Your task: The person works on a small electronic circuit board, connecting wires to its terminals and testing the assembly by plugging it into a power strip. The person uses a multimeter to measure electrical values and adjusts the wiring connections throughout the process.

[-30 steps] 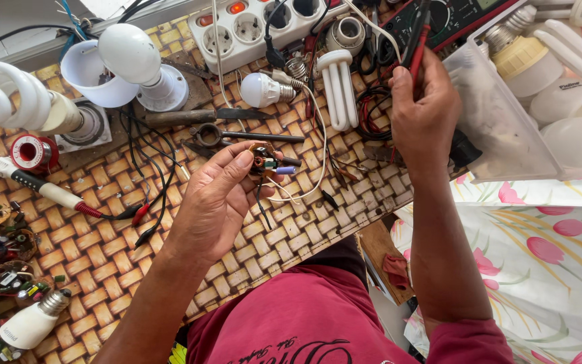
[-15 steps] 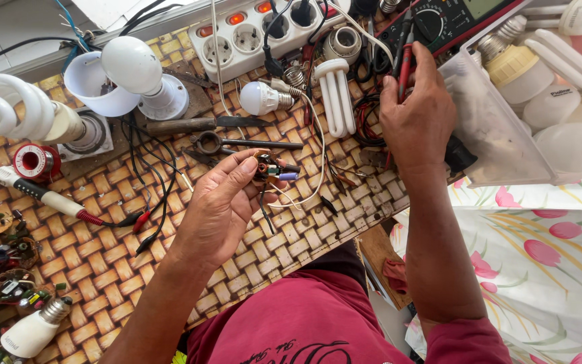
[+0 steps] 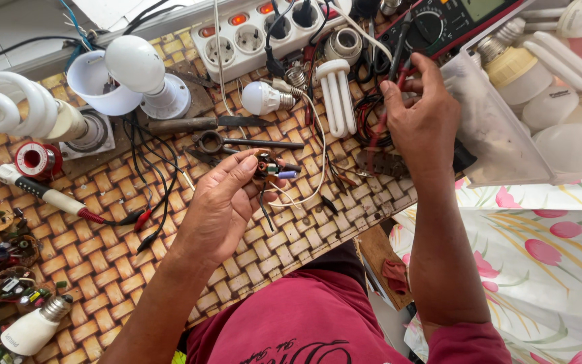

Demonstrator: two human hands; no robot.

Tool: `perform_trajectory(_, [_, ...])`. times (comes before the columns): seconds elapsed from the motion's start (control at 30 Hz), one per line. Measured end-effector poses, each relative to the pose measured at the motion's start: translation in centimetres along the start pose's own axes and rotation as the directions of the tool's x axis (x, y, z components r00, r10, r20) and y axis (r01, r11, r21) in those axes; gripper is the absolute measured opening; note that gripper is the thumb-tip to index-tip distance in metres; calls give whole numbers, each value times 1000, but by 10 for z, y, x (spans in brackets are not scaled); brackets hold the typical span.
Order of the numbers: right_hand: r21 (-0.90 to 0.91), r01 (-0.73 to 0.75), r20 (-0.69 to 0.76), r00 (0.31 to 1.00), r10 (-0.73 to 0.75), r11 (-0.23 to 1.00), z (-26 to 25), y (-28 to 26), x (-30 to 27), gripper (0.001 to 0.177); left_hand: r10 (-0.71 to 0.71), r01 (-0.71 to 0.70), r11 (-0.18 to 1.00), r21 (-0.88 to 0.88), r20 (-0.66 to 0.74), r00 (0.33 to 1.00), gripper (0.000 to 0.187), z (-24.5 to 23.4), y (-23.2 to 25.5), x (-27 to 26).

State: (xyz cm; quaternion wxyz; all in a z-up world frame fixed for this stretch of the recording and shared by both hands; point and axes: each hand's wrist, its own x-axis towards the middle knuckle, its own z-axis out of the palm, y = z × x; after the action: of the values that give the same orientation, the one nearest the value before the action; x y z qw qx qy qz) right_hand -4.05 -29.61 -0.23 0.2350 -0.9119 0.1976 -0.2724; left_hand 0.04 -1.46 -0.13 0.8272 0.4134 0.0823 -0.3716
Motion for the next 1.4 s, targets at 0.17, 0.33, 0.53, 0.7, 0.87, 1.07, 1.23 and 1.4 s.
perform_trajectory(0.17, [52, -5, 11, 1000, 4, 999, -1, -1, -3, 37, 19, -19, 1000, -2, 10, 1000, 22, -1, 0, 1])
perform_trajectory(0.33, [-55, 116, -10, 993, -117, 992, -5, 0, -10, 35, 15, -15, 1000, 18, -3, 1000, 20, -7, -3, 5])
perform_trajectory(0.53, [75, 251, 121, 958, -258, 965, -29, -42, -54, 10, -15, 15, 999, 34, 13, 1000, 20, -9, -6, 8])
perform_trajectory(0.7, [-78, 366, 288, 899, -330, 927, -15, -45, -94, 20, -52, 50, 997, 52, 37, 998, 19, -11, -15, 13])
perform_trajectory(0.87, [31, 362, 314, 881, -353, 932, -13, -59, -99, 12, -32, 30, 997, 70, 23, 999, 19, -9, -14, 12])
perform_trajectory(1.07, [-36, 527, 397, 787, -472, 849, 8, -59, -105, 16, 20, -26, 995, 92, 68, 997, 18, -9, 7, 7])
perform_trajectory(1.23, [-29, 592, 330, 766, -551, 805, 25, -78, -110, 9, 27, -34, 996, 77, 86, 996, 21, -10, 3, 8])
perform_trajectory(1.4, [29, 582, 325, 763, -558, 813, 18, -74, -119, 19, 0, -6, 998, 66, 95, 996, 19, -10, -11, 16])
